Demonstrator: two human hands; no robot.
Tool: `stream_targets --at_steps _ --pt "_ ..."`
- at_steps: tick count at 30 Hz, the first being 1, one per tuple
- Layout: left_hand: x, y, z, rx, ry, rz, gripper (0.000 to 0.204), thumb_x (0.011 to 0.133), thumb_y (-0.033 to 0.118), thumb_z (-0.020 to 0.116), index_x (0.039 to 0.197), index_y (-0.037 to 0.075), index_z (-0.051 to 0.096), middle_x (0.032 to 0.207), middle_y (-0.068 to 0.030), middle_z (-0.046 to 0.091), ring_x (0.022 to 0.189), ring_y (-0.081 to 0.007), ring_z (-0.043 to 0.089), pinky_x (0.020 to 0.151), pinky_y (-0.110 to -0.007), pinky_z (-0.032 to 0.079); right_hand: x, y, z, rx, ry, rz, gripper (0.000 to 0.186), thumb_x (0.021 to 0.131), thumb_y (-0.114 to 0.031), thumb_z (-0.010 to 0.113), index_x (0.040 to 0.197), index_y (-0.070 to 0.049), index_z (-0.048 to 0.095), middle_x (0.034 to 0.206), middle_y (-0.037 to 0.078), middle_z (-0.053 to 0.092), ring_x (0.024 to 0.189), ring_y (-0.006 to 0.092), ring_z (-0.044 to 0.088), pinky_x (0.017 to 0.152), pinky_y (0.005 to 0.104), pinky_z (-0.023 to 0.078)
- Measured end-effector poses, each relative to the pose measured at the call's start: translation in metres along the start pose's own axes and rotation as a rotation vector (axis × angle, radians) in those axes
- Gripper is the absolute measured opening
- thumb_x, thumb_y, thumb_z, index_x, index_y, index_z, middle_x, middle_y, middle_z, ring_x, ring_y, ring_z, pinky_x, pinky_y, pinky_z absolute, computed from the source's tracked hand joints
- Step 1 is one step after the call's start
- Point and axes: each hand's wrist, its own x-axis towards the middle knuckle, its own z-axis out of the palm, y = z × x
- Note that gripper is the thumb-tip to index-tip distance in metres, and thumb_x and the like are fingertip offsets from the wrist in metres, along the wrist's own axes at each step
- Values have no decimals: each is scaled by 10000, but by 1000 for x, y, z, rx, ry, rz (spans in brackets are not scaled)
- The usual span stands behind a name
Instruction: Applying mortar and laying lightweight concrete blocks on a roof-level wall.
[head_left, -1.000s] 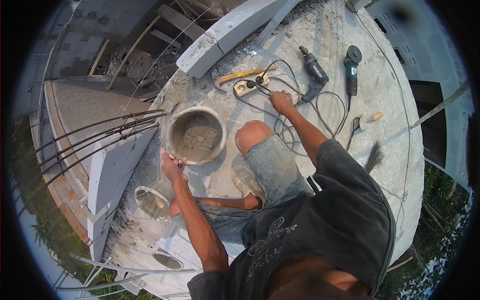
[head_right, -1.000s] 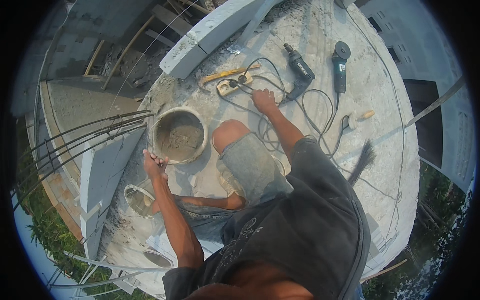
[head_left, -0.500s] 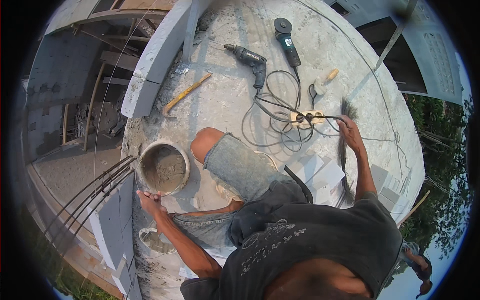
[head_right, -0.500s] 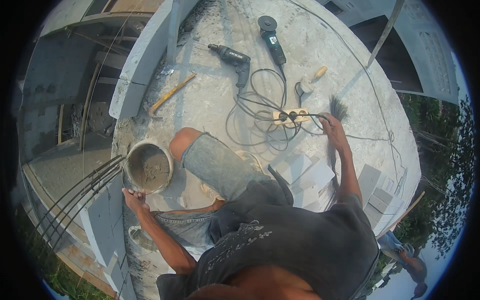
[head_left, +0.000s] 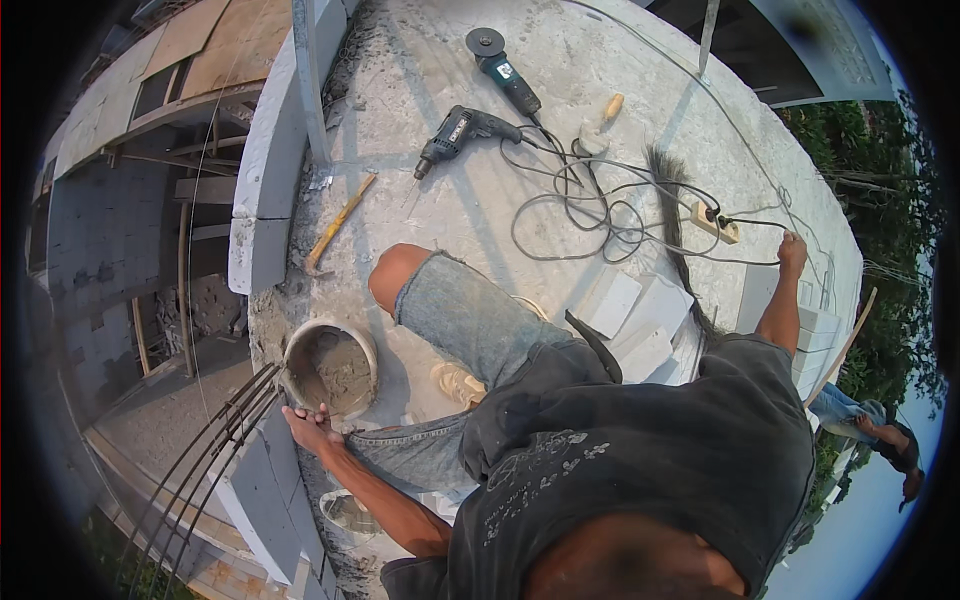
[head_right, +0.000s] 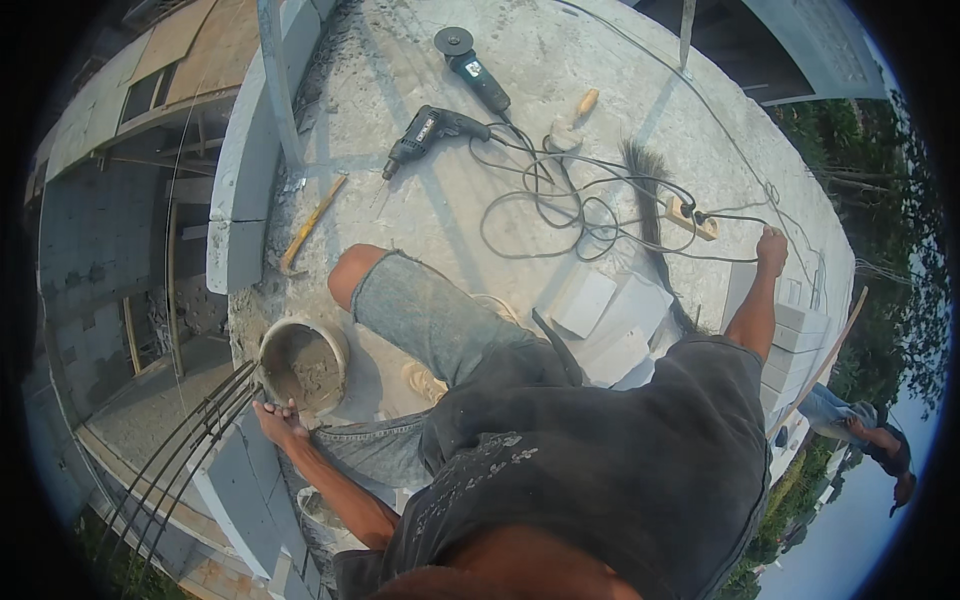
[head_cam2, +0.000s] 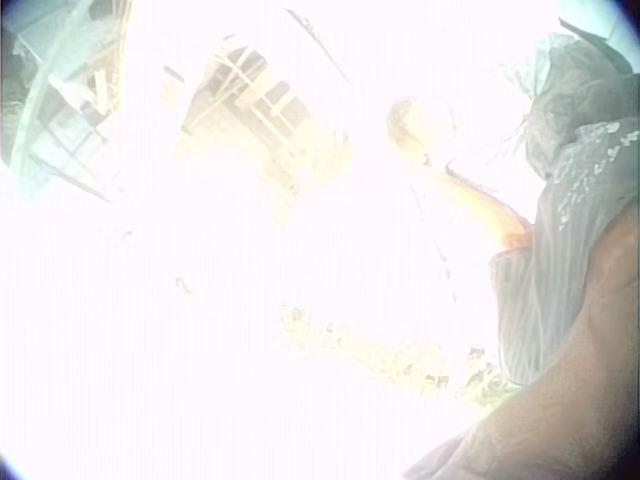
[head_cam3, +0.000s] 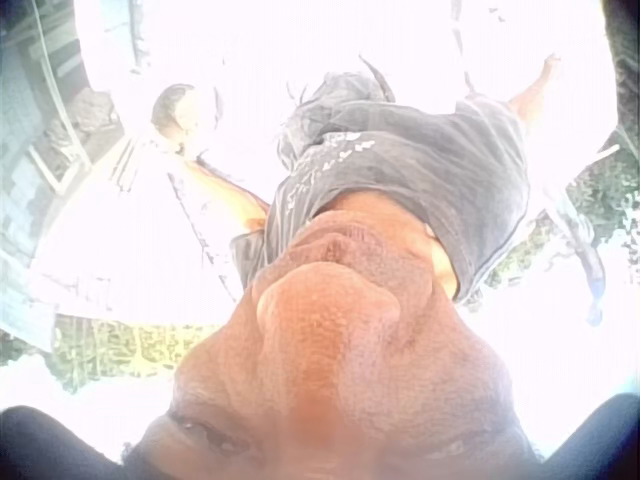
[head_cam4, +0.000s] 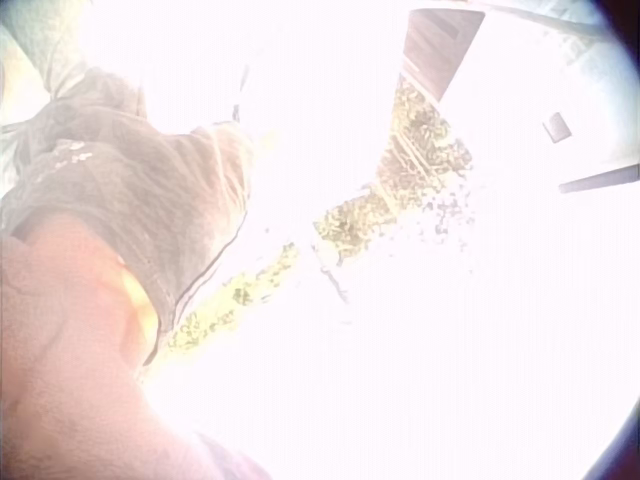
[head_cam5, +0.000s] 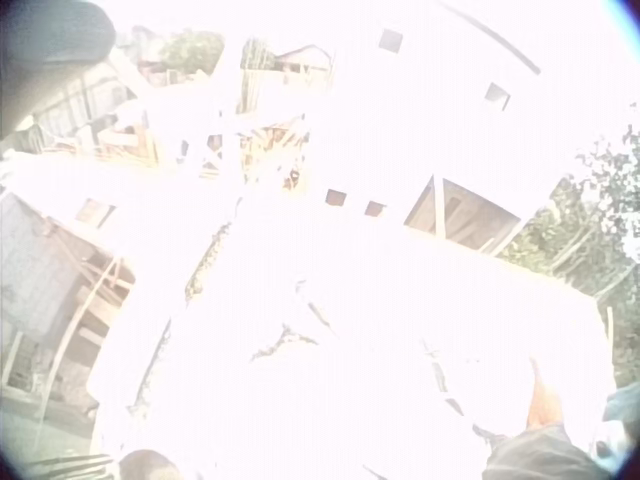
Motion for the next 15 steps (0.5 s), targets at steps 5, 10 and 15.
stream_targets --at_steps 5,10,15 --pt "2 -9 2 -10 -33 -32 359 957 392 533 705 153 445 567 29 366 465 -109 350 634 -332 516 6 -13 45 -354 -189 137 343 875 -300 531 1180 -181 634 1230 168 611 1133 358 588 931 464 478" --pt "-15 -7 3 11 6 -45 374 962 408 518 699 153 442 558 29 358 472 -112 363 636 -333 507 -109 -162 123 -342 -321 -339 364 829 -131 553 1176 -202 639 1150 159 648 1118 370 592 889 496 491" --pt "-13 -9 -19 79 69 -81 398 973 450 473 687 178 425 535 45 344 474 -107 370 638 -338 488 -162 -271 232 -180 -370 -835 329 834 -141 560 1159 -159 610 1033 166 659 1012 373 617 851 485 491"
